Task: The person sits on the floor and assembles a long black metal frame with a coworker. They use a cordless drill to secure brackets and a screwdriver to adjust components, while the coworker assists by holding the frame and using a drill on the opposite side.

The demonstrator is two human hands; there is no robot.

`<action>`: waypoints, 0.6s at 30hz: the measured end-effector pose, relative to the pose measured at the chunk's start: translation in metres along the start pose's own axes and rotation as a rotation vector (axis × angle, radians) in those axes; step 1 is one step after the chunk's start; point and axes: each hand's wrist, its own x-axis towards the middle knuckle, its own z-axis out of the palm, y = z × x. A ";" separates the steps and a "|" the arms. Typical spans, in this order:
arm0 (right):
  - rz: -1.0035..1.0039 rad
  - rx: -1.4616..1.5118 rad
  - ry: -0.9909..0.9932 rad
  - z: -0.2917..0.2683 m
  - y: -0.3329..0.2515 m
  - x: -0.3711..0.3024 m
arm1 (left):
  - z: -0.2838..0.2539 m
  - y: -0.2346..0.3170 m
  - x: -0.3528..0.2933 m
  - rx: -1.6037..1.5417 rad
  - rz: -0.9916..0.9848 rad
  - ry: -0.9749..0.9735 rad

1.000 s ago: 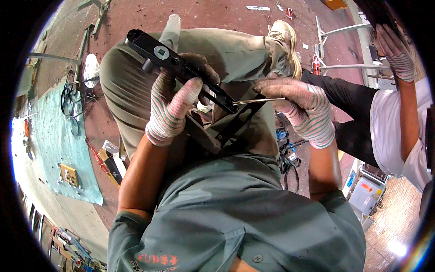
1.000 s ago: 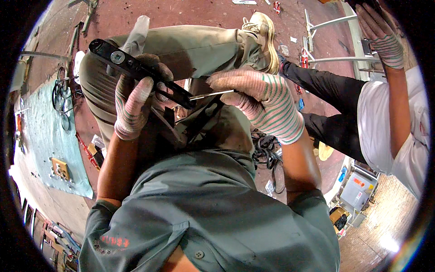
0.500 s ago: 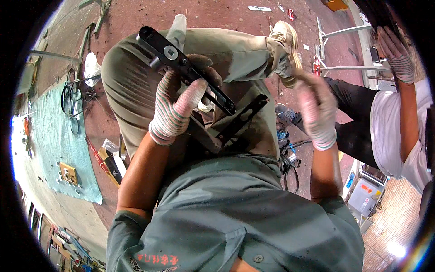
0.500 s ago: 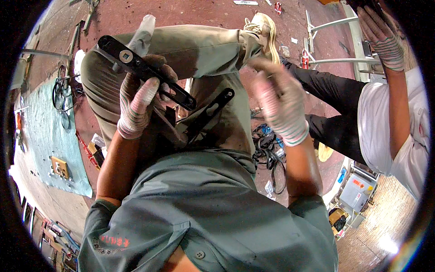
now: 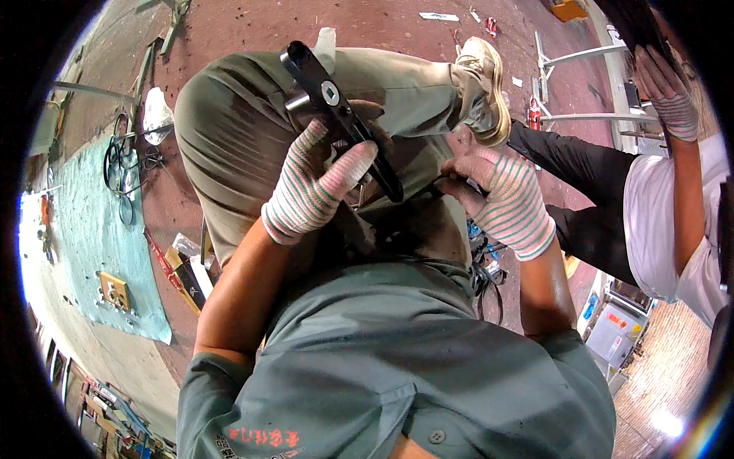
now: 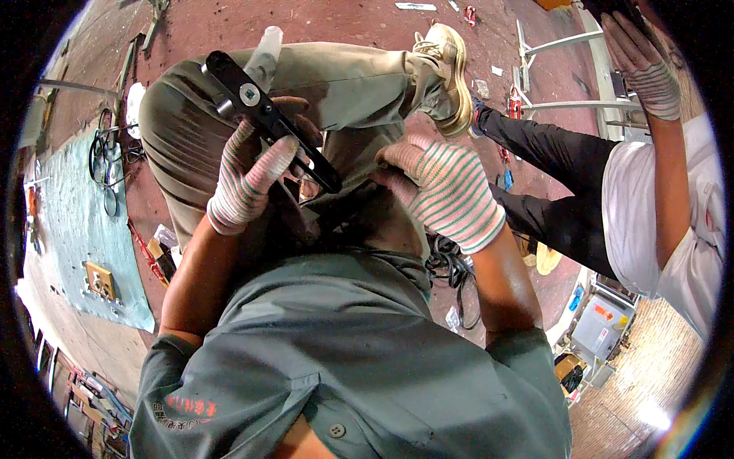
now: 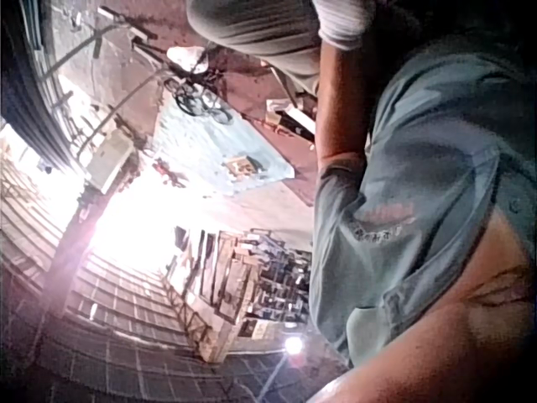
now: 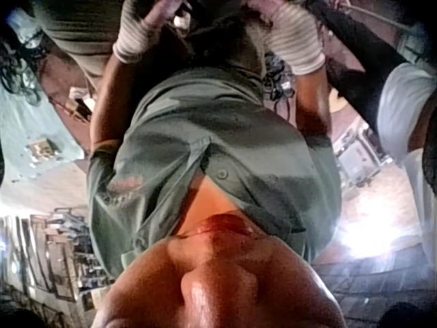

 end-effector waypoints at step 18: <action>0.673 0.781 0.306 -0.015 -0.021 -0.015 | 0.000 0.001 0.003 -0.129 0.030 -0.034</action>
